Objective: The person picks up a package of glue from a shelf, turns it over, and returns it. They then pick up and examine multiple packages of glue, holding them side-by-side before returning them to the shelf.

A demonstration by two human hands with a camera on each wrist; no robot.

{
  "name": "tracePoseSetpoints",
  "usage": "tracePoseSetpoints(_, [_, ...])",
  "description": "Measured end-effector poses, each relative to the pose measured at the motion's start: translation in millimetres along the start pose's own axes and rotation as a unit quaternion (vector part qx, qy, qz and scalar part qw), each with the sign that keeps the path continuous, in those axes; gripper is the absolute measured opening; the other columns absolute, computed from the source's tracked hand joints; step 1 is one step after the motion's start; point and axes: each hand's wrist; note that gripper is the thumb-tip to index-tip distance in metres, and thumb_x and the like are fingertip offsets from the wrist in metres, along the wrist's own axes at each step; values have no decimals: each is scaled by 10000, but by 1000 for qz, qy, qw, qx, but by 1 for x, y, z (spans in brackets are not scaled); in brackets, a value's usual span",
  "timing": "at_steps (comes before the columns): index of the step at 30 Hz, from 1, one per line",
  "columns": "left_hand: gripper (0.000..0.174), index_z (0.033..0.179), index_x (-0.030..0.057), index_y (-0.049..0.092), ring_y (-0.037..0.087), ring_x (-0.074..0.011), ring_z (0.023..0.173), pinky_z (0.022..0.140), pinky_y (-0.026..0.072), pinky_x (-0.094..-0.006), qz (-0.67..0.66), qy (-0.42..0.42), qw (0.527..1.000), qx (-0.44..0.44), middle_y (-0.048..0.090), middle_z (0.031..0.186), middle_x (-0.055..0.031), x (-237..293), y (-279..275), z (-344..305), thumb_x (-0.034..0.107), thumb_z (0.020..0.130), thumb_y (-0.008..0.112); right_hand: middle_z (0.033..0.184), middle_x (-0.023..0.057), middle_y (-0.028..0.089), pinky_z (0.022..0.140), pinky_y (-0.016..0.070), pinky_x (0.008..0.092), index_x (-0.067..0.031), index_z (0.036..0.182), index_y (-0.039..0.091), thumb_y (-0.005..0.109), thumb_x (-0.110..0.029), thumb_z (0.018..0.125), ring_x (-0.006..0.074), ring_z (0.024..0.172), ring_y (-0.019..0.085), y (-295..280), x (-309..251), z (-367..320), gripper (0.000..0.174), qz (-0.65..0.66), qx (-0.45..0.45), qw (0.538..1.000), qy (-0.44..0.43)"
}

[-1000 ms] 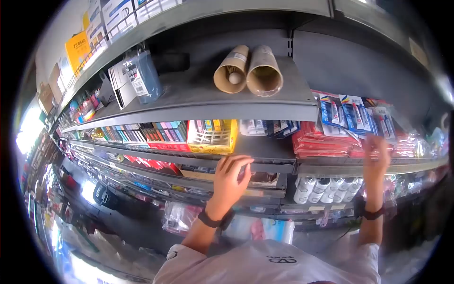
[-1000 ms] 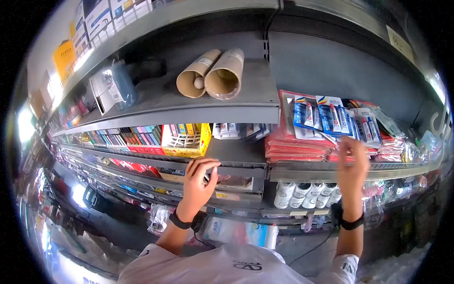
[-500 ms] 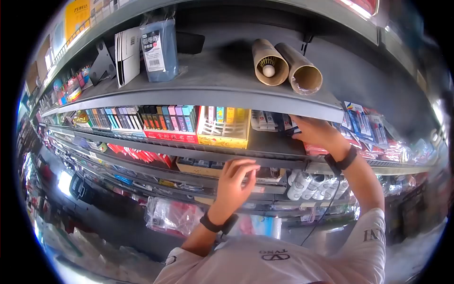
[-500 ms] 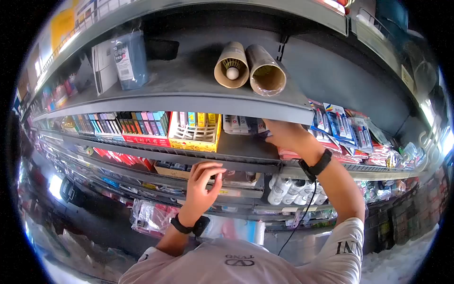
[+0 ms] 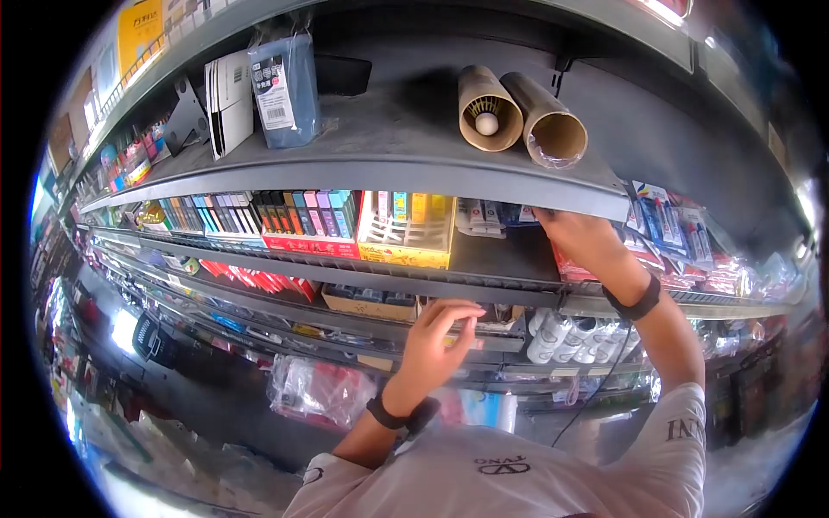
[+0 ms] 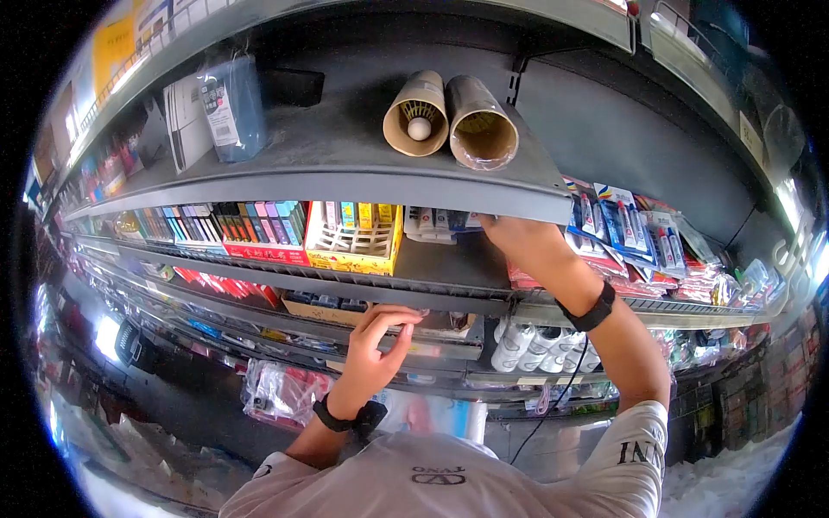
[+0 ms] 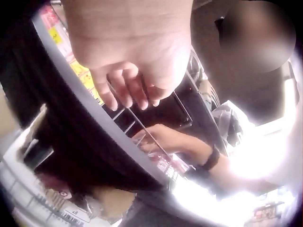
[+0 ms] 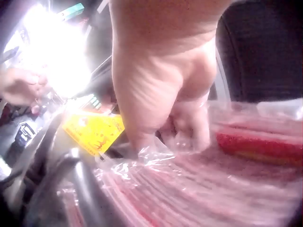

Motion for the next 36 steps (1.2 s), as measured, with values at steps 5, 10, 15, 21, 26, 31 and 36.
tracePoseSetpoints(5, [191, 1120, -8, 598, 662, -187, 915, 791, 536, -303, -243, -200, 946, -83, 670, 1025, -109, 7, 9, 0, 108, 972, 563, 945, 98, 667, 760, 561, 353, -67, 1219, 618, 645, -67, 791, 248, 817, 671, -18, -1, -22, 429, 85, 11, 995, 44])
tracePoseSetpoints(10, [413, 1220, -4, 548, 660, -164, 794, 682, 549, -273, -367, -324, 862, -133, 655, 1021, -124, 5, 14, 11, 353, 1040, 445, 1091, 139, 667, 750, 578, 337, -44, 1268, 561, 636, -90, 781, 246, 950, 693, -54, -28, -50, 495, 188, 60, 978, 61])
tracePoseSetpoints(15, [476, 1277, 5, 502, 682, -210, 920, 642, 601, -320, -386, -385, 827, -140, 648, 1084, -109, 20, 31, 36, 409, 1033, 440, 1163, 81, 647, 803, 536, 333, -134, 1258, 600, 637, -155, 779, 210, 1014, 632, -71, -59, -75, 480, 195, 43, 980, 26])
tracePoseSetpoints(21, [349, 1274, 15, 494, 614, -157, 1076, 741, 628, -346, -405, -373, 830, -92, 608, 1180, -76, 16, 52, 25, 124, 962, 607, 1232, 87, 604, 886, 481, 397, -135, 1275, 584, 629, -88, 786, 232, 1066, 587, -59, -73, -103, 493, 297, 52, 947, 112])
tracePoseSetpoints(26, [352, 1268, -1, 483, 642, -180, 1016, 759, 617, -351, -377, -357, 849, -98, 626, 1156, -92, 5, 43, 2, 88, 952, 610, 1117, 122, 608, 905, 462, 343, -24, 1211, 550, 669, -15, 850, 244, 1010, 601, -50, -100, -138, 381, 578, 98, 686, 430])
tracePoseSetpoints(31, [361, 1258, -8, 480, 626, -169, 1019, 752, 613, -333, -379, -368, 843, -105, 605, 1160, -88, 7, 47, -7, 74, 939, 629, 1093, 64, 595, 872, 477, 284, 16, 1163, 510, 654, -67, 932, 121, 1070, 551, -44, -114, -130, 285, 815, 70, 315, 481])
tracePoseSetpoints(36, [338, 1239, -11, 489, 649, -196, 1008, 771, 612, -360, -379, -370, 841, -107, 630, 1155, -102, 0, 46, -14, 68, 940, 625, 1016, 37, 587, 851, 469, 252, 25, 1135, 525, 666, -33, 913, 90, 991, 560, -50, -122, -123, 269, 770, 91, 323, 543])
Point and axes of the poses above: each hand's wrist, its own z-axis towards the middle knuckle, its own y-axis out of the palm, x = y × z
